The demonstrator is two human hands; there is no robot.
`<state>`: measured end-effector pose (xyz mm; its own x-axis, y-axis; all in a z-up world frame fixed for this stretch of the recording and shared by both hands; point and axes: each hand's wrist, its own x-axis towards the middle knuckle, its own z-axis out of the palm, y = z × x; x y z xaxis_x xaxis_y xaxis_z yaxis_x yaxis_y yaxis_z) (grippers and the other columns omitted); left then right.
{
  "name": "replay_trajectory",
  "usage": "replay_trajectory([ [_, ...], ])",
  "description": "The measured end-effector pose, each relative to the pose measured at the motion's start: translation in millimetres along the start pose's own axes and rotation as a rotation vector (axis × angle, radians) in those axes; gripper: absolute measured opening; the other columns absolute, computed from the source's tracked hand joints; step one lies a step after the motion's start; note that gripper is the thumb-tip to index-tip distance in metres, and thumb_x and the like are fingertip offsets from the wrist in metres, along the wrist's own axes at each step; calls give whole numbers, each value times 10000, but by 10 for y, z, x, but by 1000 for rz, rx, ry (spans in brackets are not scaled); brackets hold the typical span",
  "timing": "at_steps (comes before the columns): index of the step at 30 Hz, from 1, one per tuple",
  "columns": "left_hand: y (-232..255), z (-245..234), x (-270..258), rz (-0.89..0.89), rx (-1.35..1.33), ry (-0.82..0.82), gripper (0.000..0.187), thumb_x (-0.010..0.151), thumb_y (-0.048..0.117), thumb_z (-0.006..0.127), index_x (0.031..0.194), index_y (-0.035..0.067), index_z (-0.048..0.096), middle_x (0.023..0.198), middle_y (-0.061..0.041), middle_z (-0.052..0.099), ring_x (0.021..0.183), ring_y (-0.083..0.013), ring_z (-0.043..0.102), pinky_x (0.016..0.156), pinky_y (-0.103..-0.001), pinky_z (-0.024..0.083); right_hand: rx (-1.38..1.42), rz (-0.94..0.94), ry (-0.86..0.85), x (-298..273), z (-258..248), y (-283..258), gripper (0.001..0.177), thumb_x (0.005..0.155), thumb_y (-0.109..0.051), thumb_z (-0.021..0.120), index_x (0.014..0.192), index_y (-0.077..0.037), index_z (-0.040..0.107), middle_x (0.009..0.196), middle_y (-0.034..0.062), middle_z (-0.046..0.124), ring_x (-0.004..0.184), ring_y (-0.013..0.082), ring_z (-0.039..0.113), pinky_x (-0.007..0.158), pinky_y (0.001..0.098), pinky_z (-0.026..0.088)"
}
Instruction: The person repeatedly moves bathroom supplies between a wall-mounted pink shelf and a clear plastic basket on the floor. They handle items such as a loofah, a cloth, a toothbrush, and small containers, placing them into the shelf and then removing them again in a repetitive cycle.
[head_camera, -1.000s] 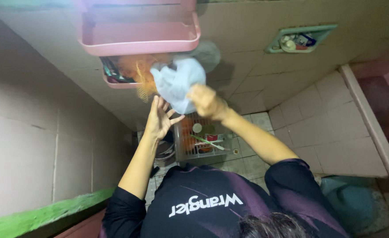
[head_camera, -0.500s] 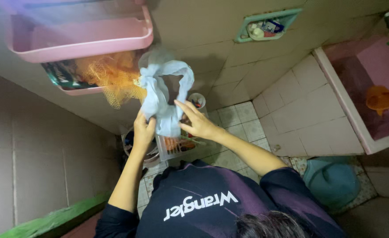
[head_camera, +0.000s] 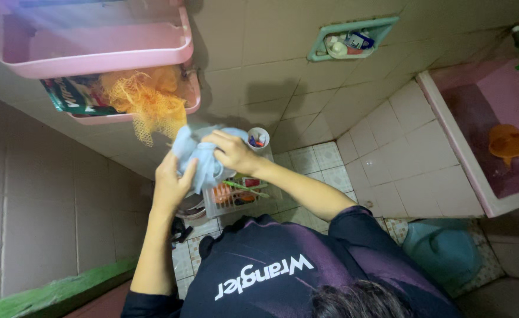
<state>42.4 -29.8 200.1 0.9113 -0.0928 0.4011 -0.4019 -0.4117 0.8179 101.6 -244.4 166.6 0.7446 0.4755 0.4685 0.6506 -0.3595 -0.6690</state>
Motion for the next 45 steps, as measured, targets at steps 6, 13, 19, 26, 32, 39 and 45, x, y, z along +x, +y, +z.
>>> replay_trajectory([
  [6, -249, -127, -99, -200, -143, -70, 337, 994, 157, 662, 1289, -5, 650, 1131, -118, 724, 1014, -179, 672, 899, -323, 541, 101, 90, -53, -299, -400, -115, 323, 836, 5, 583, 1147, -6, 668, 1053, 166, 706, 1015, 309, 705, 898, 362, 541],
  [13, -724, 196, -242, -722, -805, -263, 320, 996, 187, 567, 1266, 37, 652, 1196, -45, 685, 1040, -137, 683, 864, -348, 632, 93, 410, 46, -767, -517, 432, 303, 860, -27, 589, 1147, -16, 687, 991, 170, 746, 914, 270, 763, 801, 345, 577],
  [19, -613, 90, -193, -190, -9, -68, 310, 987, 127, 680, 1281, 29, 672, 1199, -134, 729, 1081, -202, 718, 918, -311, 556, -270, 318, -36, -1353, 128, 1426, 264, 962, -42, 616, 1224, -46, 640, 1159, 204, 656, 1141, 371, 630, 967, 433, 530],
  [26, -18, -344, 328, 65, 184, 308, 515, 990, 96, 710, 1472, 44, 537, 1538, -177, 485, 1063, -254, 704, 880, -342, 591, -510, 548, -721, -1567, 667, 1972, 803, 761, -191, 749, 1487, -85, 423, 1502, 284, 403, 1252, 481, 514, 986, 492, 488],
  [32, -68, -495, 1129, 59, 609, 311, 767, 843, 347, 846, 1402, -70, 526, 1242, -275, 532, 975, -451, 635, 727, -484, 550, -269, 289, -547, -888, 461, 1893, 581, 957, -316, 691, 1466, -89, 527, 1459, 194, 586, 1312, 380, 611, 1099, 460, 497],
  [39, -154, -484, 891, 352, 407, 192, 235, 885, 25, 725, 1111, 37, 662, 1132, -169, 639, 1050, -386, 651, 888, -457, 547, 830, 721, -222, -9, 108, 779, 631, 987, -353, 591, 1525, -95, 384, 1475, 183, 542, 1189, 302, 655, 961, 476, 572],
  [45, -92, -249, 516, 792, 416, -82, 249, 767, 84, 753, 995, 102, 654, 1138, -84, 666, 1170, -331, 628, 1075, -531, 505, 1674, 684, -48, 153, 73, 350, 716, 962, -437, 612, 1534, -89, 357, 1422, 173, 584, 1245, 304, 641, 969, 535, 573],
])
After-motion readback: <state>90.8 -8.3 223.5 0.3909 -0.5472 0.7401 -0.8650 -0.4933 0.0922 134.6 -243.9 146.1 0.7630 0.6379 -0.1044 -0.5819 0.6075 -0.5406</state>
